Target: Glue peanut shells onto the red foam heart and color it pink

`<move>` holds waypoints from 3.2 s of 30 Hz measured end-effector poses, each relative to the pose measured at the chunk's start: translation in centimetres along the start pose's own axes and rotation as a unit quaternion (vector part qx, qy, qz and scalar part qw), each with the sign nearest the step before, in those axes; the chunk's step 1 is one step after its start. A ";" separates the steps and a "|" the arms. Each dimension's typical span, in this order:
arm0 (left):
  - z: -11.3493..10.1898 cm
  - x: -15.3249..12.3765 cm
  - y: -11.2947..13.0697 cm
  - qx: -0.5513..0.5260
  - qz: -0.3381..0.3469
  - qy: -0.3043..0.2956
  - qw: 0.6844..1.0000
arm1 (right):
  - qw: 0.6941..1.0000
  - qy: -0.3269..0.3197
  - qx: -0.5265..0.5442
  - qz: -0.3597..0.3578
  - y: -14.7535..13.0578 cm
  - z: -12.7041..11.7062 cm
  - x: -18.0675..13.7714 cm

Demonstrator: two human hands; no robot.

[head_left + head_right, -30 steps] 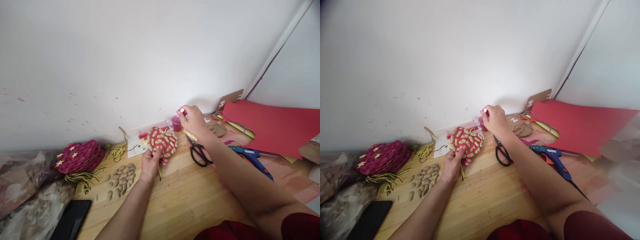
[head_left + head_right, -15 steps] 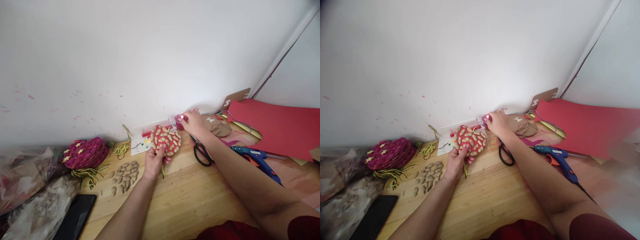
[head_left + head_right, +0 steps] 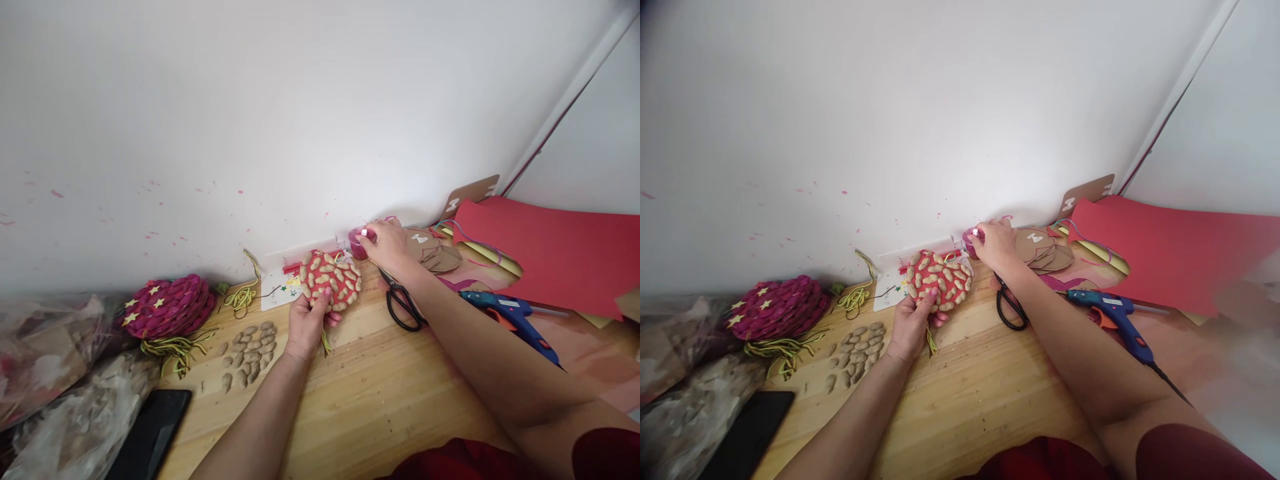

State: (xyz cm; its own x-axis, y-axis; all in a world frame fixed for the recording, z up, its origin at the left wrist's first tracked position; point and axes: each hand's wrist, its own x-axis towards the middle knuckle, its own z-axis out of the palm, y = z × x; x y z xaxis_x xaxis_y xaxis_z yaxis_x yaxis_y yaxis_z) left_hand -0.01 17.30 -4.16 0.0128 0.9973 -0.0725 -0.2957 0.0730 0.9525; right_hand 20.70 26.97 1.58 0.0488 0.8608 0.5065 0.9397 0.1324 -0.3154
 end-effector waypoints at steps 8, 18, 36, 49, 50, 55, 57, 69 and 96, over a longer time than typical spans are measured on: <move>0.1 0.1 0.1 0.005 -0.009 0.009 1.000 | 1.000 0.008 0.004 0.010 -0.2 0.0 -0.1; 0.0 0.1 0.1 0.002 -0.003 0.004 1.000 | 0.999 0.039 0.024 0.017 -0.7 -1.5 0.1; -0.1 0.0 0.1 -0.005 0.004 -0.013 1.000 | 0.892 0.060 0.441 -0.075 -6.1 -3.7 -1.8; -0.1 -0.1 0.2 -0.013 0.005 -0.023 1.000 | 0.883 0.037 0.464 -0.056 -5.8 -3.7 -1.7; -0.1 -0.1 0.2 -0.012 0.005 -0.024 1.000 | 0.884 0.037 0.462 -0.058 -5.8 -3.8 -1.7; -0.1 -0.2 0.2 -0.003 0.007 -0.028 1.000 | 0.882 0.039 0.465 -0.062 -5.6 -3.7 -1.6; 0.0 -0.2 0.3 0.000 0.005 -0.027 1.000 | 0.880 0.037 0.469 -0.062 -5.6 -3.7 -1.6; -0.2 -0.2 0.1 -0.005 0.007 -0.030 1.000 | 0.865 0.029 0.499 -0.047 -5.3 -3.6 -1.3; 0.0 -0.4 0.4 0.009 -0.003 -0.020 1.000 | 0.908 0.048 0.401 -0.113 -5.8 -4.5 -1.7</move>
State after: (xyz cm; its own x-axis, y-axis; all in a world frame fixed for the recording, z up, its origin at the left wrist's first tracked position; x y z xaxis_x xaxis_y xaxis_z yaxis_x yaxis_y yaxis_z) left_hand -0.10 16.98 -3.71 0.0528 0.9964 -0.0660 -0.2777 0.0782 0.9575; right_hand 16.72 22.51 6.20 -0.0484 0.7250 0.6870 0.3827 0.6488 -0.6577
